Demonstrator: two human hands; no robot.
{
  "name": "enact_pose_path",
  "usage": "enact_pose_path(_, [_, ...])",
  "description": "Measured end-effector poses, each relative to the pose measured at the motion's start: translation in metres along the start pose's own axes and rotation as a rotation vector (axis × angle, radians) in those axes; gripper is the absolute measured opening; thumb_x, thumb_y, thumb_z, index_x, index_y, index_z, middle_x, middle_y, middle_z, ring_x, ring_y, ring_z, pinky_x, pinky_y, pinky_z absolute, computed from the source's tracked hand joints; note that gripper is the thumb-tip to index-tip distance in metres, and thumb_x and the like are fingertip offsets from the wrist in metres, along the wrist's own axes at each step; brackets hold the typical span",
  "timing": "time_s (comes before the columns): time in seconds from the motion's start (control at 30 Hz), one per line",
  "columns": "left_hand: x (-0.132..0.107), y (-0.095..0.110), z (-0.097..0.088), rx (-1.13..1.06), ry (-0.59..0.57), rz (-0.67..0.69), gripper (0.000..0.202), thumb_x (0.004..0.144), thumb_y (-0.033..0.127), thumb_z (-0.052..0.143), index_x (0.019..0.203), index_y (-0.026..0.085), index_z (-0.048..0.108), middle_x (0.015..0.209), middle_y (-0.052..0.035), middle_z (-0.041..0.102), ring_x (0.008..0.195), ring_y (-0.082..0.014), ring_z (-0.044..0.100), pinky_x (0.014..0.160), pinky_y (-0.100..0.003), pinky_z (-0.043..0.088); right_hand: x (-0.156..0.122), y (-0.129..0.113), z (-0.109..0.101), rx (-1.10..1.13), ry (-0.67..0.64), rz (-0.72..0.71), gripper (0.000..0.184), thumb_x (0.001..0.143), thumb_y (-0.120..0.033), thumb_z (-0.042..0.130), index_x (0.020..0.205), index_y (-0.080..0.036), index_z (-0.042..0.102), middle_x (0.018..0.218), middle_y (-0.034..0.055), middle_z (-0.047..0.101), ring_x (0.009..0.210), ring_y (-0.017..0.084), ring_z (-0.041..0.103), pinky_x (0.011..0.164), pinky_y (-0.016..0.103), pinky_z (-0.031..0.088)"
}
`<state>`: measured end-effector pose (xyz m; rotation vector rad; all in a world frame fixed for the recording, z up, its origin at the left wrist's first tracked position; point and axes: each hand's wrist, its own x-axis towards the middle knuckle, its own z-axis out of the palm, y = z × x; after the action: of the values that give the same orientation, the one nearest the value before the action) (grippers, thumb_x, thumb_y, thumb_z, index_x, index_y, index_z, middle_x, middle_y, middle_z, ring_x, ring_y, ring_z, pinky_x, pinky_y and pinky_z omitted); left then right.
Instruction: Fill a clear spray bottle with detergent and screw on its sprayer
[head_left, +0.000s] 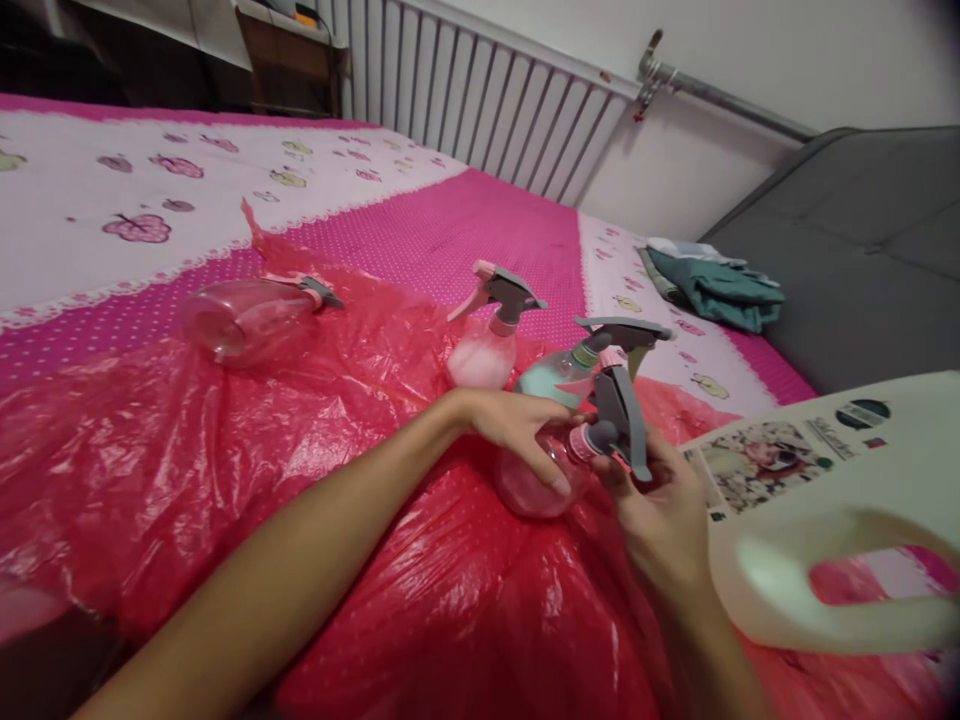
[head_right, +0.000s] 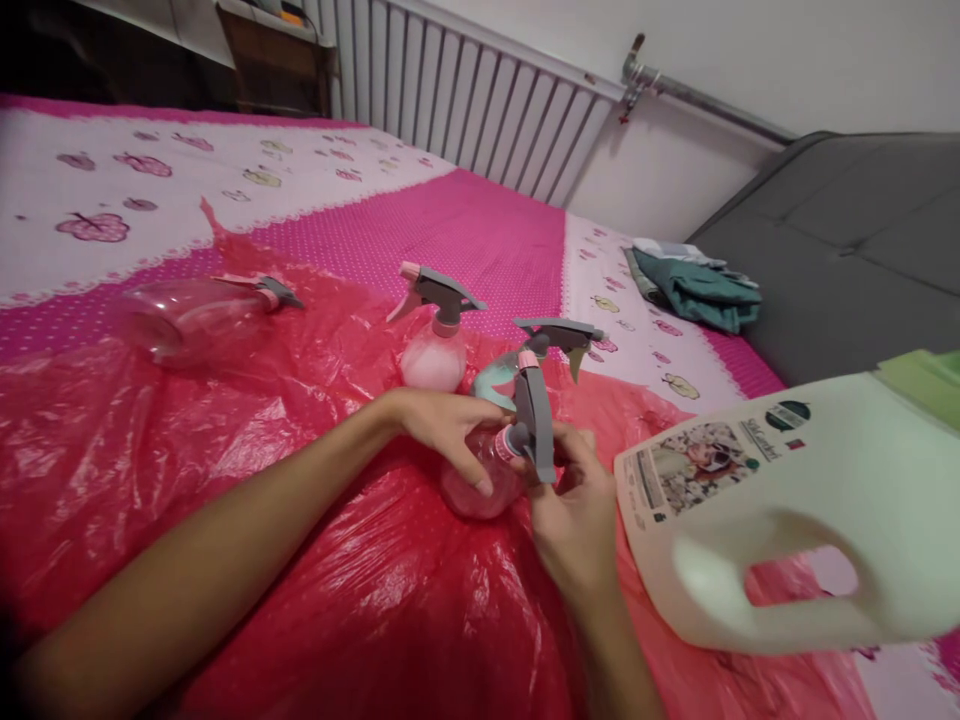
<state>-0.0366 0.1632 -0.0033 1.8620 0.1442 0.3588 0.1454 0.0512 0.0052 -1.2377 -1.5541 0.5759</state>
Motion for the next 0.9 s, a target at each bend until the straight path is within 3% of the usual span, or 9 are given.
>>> enact_pose_path(0.2, [-0.001,0.010,0.000,0.105,-0.024,-0.036,0.074,0.064,0.045,0.089,0.128,0.015,0.066,0.133,-0.0076,0.070,0.128,-0.0314,0.063,0.116,-0.043,0.048,0.002,-0.008,-0.006,-0.048,-0.147,0.000,0.029,0.088,-0.045,0.077,0.109,-0.025,0.076,0.104,0.0061,0.077,0.097,0.025,0.072,0.086,0.038,0.056])
enact_pose_path(0.33, [-0.004,0.025,0.004,0.239,-0.045,-0.165,0.082,0.061,0.043,0.088,0.133,0.014,0.061,0.135,-0.0105,0.069,0.126,-0.0319,0.065,0.107,-0.041,0.055,-0.002,-0.012,0.002,-0.115,-0.089,0.011,0.034,0.086,-0.046,0.076,0.109,-0.021,0.075,0.103,0.0105,0.076,0.096,0.029,0.072,0.085,0.042,0.057])
enact_pose_path(0.43, [-0.008,0.041,0.008,0.425,-0.019,-0.306,0.083,0.060,0.038,0.089,0.134,0.016,0.060,0.141,-0.0106,0.068,0.129,-0.0320,0.065,0.109,-0.040,0.053,-0.003,-0.009,0.008,-0.093,-0.071,0.008,0.039,0.087,-0.045,0.073,0.114,-0.018,0.074,0.107,0.0138,0.076,0.101,0.031,0.072,0.089,0.046,0.056])
enact_pose_path(0.53, [-0.012,0.063,0.008,0.653,-0.016,-0.477,0.074,0.062,0.036,0.089,0.130,0.021,0.064,0.142,-0.0087,0.070,0.126,-0.0304,0.067,0.106,-0.038,0.053,-0.003,-0.007,0.008,-0.063,-0.085,-0.005,0.036,0.087,-0.044,0.072,0.113,-0.019,0.075,0.109,0.0135,0.076,0.105,0.032,0.071,0.095,0.048,0.054])
enact_pose_path(0.63, [-0.020,0.088,-0.002,0.756,0.024,-0.588,0.066,0.067,0.039,0.086,0.127,0.018,0.066,0.131,-0.0126,0.075,0.113,-0.0304,0.072,0.095,-0.038,0.056,-0.001,-0.008,0.007,-0.046,-0.084,-0.014,0.032,0.085,-0.041,0.073,0.109,-0.020,0.077,0.107,0.0127,0.077,0.102,0.032,0.070,0.094,0.048,0.053])
enact_pose_path(0.8, [-0.028,0.116,-0.020,0.809,0.072,-0.593,0.049,0.070,0.040,0.082,0.113,0.019,0.073,0.112,-0.0098,0.080,0.098,-0.0284,0.073,0.083,-0.035,0.056,0.002,-0.012,0.007,-0.025,-0.071,-0.038,0.030,0.082,-0.041,0.074,0.103,-0.021,0.078,0.100,0.0116,0.079,0.097,0.032,0.070,0.090,0.047,0.053])
enact_pose_path(0.9, [-0.033,0.108,-0.003,0.782,0.081,-0.544,0.036,0.072,0.033,0.081,0.105,0.019,0.075,0.101,-0.0077,0.081,0.091,-0.0270,0.074,0.086,-0.036,0.057,0.003,-0.008,0.009,0.001,-0.055,-0.043,0.030,0.082,-0.042,0.074,0.101,-0.020,0.077,0.102,0.0123,0.080,0.098,0.032,0.071,0.095,0.049,0.051])
